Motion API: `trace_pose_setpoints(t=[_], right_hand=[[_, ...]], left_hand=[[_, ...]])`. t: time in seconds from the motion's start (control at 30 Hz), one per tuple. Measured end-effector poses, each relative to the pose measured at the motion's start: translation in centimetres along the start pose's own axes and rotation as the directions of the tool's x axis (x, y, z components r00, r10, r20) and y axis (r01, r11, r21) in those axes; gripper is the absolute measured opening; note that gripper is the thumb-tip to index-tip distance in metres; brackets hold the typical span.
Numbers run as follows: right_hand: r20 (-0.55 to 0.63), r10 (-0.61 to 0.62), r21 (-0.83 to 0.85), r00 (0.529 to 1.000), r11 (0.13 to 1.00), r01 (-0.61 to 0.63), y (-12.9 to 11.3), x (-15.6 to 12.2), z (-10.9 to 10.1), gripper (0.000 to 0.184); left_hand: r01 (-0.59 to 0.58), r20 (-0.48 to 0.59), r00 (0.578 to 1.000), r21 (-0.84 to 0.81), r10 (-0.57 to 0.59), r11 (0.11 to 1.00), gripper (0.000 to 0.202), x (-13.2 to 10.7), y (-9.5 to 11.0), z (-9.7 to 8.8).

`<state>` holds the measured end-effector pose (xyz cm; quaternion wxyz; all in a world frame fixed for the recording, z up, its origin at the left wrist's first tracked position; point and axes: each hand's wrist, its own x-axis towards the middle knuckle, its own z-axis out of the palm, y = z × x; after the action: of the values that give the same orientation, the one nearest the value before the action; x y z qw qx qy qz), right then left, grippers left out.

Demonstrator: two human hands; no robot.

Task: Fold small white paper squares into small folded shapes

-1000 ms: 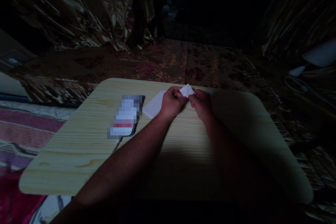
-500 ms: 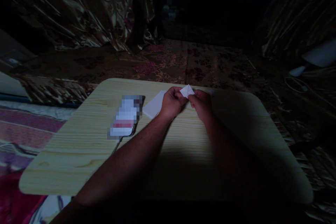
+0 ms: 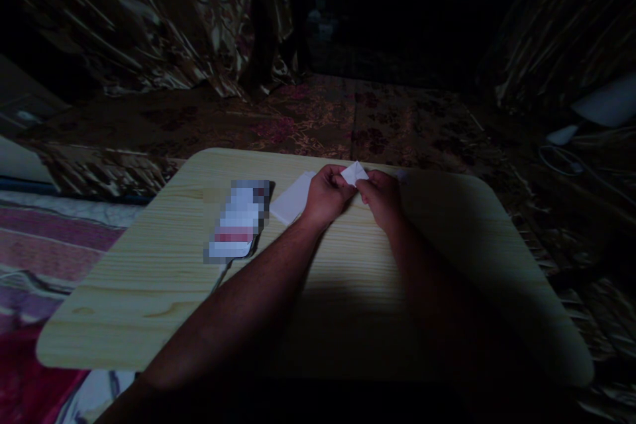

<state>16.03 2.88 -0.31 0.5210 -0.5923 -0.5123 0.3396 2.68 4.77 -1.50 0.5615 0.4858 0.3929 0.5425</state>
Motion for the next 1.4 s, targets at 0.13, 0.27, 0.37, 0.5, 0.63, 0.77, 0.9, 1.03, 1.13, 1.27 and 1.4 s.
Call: trace_pose_setpoints(t=[0.13,0.27,0.37,0.5,0.63,0.77,0.9,1.03,1.13,1.27,1.4], right_hand=[[0.007,-0.012,-0.023,1.0,1.0,0.012,0.11,0.08,-0.13,0.015],[0.016,-0.023,-0.034,1.0,0.999,0.023,0.2,0.13,-0.21,0.015],[0.007,-0.021,-0.012,1.0,1.0,0.021,0.16,0.08,-0.12,0.014],[0.012,-0.019,0.005,1.0,1.0,0.019,0.15,0.04,-0.06,0.014],[0.006,-0.02,-0.008,1.0,1.0,0.02,0.22,0.1,-0.1,0.015],[0.009,-0.013,-0.001,1.0,1.0,0.013,0.16,0.1,-0.12,0.015],[0.012,-0.019,-0.015,1.0,1.0,0.019,0.06,0.03,-0.15,0.013],[0.004,-0.02,-0.02,1.0,1.0,0.02,0.05,0.04,-0.11,0.013],[0.01,-0.018,-0.015,1.0,1.0,0.018,-0.01,0.02,-0.08,0.013],[0.013,-0.002,-0.021,1.0,1.0,0.003,-0.23,-0.13,-0.12,0.013],[0.009,0.008,-0.03,1.0,1.0,-0.008,-0.37,-0.21,-0.17,0.014]], left_hand=[[-0.003,0.005,1.0,0.018,0.003,1.0,0.045,-0.05,0.08,0.04],[0.009,0.007,1.0,0.02,-0.009,1.0,0.045,-0.1,0.19,0.08],[0.012,0.001,1.0,0.011,-0.012,1.0,0.045,-0.14,0.27,0.11],[0.007,0.006,1.0,0.0,-0.007,1.0,0.044,-0.17,0.32,0.11],[0.008,0.011,1.0,0.011,-0.008,1.0,0.044,-0.12,0.26,0.04],[0.004,0.017,1.0,0.008,-0.004,1.0,0.043,-0.1,0.18,0.03],[-0.005,0.022,1.0,-0.002,0.005,1.0,0.042,-0.19,0.26,0.11],[-0.007,0.02,1.0,0.009,0.007,1.0,0.042,-0.24,0.36,0.16],[-0.011,0.019,1.0,0.02,0.01,1.0,0.041,-0.25,0.4,0.18],[-0.009,0.028,1.0,0.017,0.009,1.0,0.041,-0.35,0.59,0.23],[0.003,0.024,1.0,0.027,-0.004,1.0,0.041,-0.49,0.86,0.29]])
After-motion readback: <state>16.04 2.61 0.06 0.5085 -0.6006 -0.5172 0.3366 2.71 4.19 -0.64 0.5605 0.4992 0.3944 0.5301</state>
